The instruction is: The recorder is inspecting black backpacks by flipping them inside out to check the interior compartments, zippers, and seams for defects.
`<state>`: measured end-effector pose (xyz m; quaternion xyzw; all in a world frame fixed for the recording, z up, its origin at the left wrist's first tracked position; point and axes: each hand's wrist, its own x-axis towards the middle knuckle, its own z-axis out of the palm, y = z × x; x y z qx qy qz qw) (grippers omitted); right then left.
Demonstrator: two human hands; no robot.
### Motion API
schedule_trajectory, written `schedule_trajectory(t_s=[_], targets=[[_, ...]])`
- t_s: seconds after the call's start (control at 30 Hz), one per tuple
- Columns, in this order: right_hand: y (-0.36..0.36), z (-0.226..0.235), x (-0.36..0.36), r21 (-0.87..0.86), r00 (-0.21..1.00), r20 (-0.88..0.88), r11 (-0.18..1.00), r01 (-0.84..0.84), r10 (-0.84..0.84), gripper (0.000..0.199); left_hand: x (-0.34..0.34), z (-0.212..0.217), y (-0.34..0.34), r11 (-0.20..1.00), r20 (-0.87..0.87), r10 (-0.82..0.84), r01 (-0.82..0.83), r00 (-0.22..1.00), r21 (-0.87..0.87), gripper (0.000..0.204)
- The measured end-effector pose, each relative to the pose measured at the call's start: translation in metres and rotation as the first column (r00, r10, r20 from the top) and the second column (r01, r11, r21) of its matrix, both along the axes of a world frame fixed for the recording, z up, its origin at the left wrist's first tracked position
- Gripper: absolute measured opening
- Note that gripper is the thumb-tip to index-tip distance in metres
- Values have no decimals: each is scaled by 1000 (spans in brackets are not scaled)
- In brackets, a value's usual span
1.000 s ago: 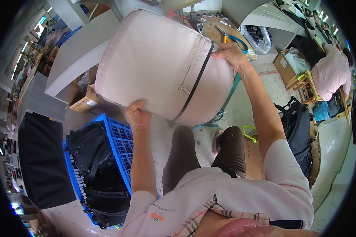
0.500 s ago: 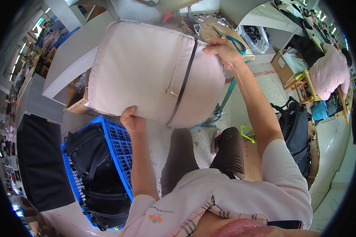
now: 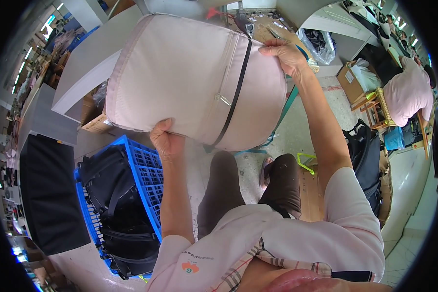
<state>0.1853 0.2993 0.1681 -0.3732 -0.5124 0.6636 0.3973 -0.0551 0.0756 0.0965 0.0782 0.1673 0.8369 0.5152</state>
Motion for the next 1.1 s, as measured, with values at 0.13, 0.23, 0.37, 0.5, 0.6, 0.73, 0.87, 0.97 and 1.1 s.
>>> schedule_trajectory(t_s=[0.13,0.23,0.37,0.5,0.6,0.73,0.87,0.97,1.1], targets=[[1,2,4,28,1000,10,1000,6,-6,31,2,0,2,1000,-9,1,-1,1000,0,50],[3,2,5,32,1000,14,999,6,-6,34,4,-4,4,999,-25,29,-30,999,-17,50],[3,-4,6,95,998,50,995,41,-46,38,6,-9,2,998,20,64,-64,998,-12,46],[-34,0,15,397,990,16,909,124,-142,31,16,-11,-25,937,11,-18,21,1000,-349,46],[-88,16,25,594,998,-61,802,60,-30,42,18,-38,-64,768,-151,-385,226,910,-599,48],[-189,1,-36,931,914,365,59,-361,-175,36,51,-7,-125,846,-107,-149,70,983,-529,62],[-265,-22,-78,848,821,526,-207,-488,223,32,53,19,-129,797,-200,-192,33,961,-603,47],[-290,-29,-82,765,749,625,-361,-533,219,31,60,-9,-138,664,-194,20,-158,981,-731,26],[-321,-9,-86,782,719,607,-416,-464,338,26,56,-11,-184,630,-431,316,-527,845,-571,28]])
